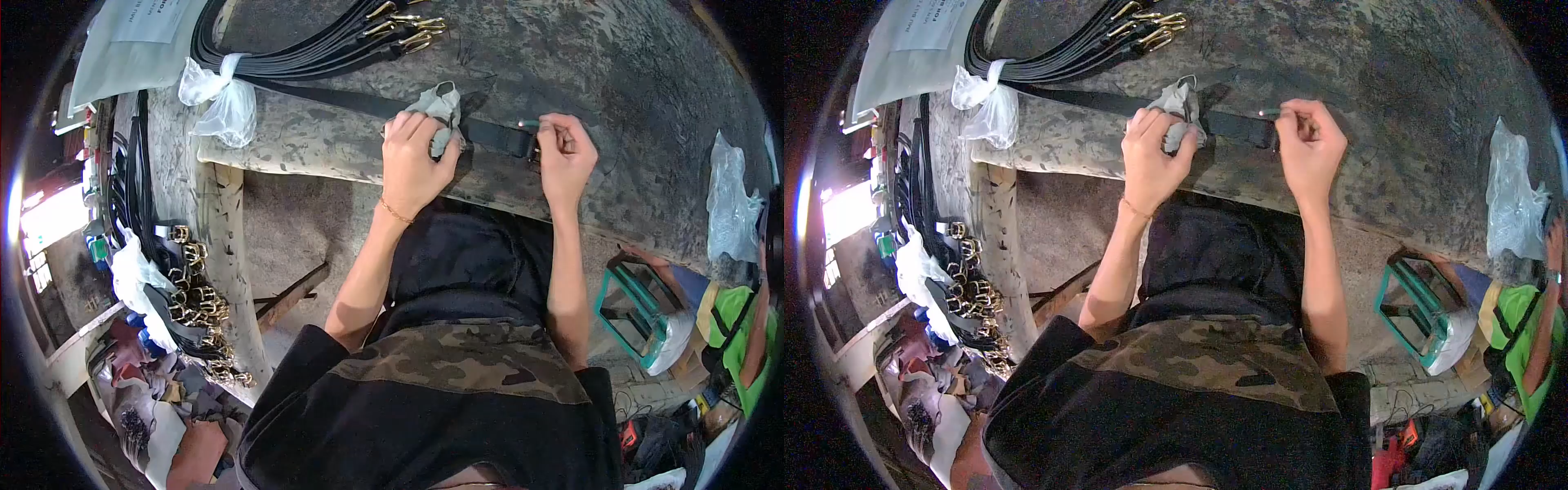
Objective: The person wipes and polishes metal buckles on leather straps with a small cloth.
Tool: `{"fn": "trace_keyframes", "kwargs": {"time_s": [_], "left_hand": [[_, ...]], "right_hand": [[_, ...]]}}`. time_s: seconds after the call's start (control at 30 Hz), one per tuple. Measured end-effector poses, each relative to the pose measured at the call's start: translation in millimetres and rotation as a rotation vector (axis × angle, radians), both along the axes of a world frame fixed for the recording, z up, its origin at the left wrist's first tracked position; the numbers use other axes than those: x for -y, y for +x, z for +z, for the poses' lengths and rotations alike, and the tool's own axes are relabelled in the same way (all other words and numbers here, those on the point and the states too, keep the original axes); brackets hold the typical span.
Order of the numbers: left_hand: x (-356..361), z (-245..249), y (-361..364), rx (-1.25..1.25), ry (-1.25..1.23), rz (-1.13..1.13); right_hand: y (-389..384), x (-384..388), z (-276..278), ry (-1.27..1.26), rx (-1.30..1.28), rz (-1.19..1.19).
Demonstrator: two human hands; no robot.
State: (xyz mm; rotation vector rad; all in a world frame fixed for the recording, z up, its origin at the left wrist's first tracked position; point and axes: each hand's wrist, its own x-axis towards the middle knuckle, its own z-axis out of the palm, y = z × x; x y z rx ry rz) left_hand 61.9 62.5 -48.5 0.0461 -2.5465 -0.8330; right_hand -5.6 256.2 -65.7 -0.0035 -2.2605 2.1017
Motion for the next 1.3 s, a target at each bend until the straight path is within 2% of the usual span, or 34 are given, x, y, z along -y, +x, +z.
{"fn": "trace_keyframes", "kwargs": {"time_s": [0.03,0.1,0.17,0.23,0.33,0.53,0.67,0.73,0.77,0.83,1.07,1.1,1.17,1.3], "left_hand": [[-5,6,-3,-0.003,0.000,-0.003],[-21,21,-13,-0.020,0.217,-0.115],[-38,22,-24,-0.081,0.163,-0.208],[-51,3,-30,-0.060,0.103,-0.200],[-56,-5,-25,0.018,-0.038,-0.227],[-52,0,-11,0.015,-0.157,-0.267],[-46,-5,-8,-0.024,-0.105,-0.285],[-38,-13,-9,-0.162,0.099,-0.313],[-38,-17,-8,-0.163,0.097,-0.322],[-40,-13,-8,-0.091,0.261,-0.234],[-49,3,-12,0.003,0.045,-0.304],[-50,3,-13,0.003,0.046,-0.307],[-51,1,-13,-0.084,-0.106,-0.381],[-54,-12,-16,-0.187,-0.154,-0.379]], "right_hand": [[-2,-3,-2,0.000,-0.003,-0.003],[-5,-7,-7,-0.187,0.054,-0.053],[-6,-8,-7,-0.254,0.054,-0.053],[-8,-12,-7,-0.510,0.108,-0.059],[-8,-15,-9,-0.612,0.117,-0.100],[-8,-15,-9,-0.646,0.110,-0.100],[-10,-14,-12,-0.669,0.089,-0.093],[-9,-12,-12,-0.631,0.061,-0.097],[-9,-12,-12,-0.633,0.057,-0.104],[-8,-12,-14,-0.671,0.041,-0.122],[13,-34,-6,-0.392,0.065,-0.028],[13,-35,-6,-0.392,0.065,-0.032],[15,-36,-8,-0.457,0.082,-0.040],[11,-37,-9,-0.494,0.085,-0.025]]}}
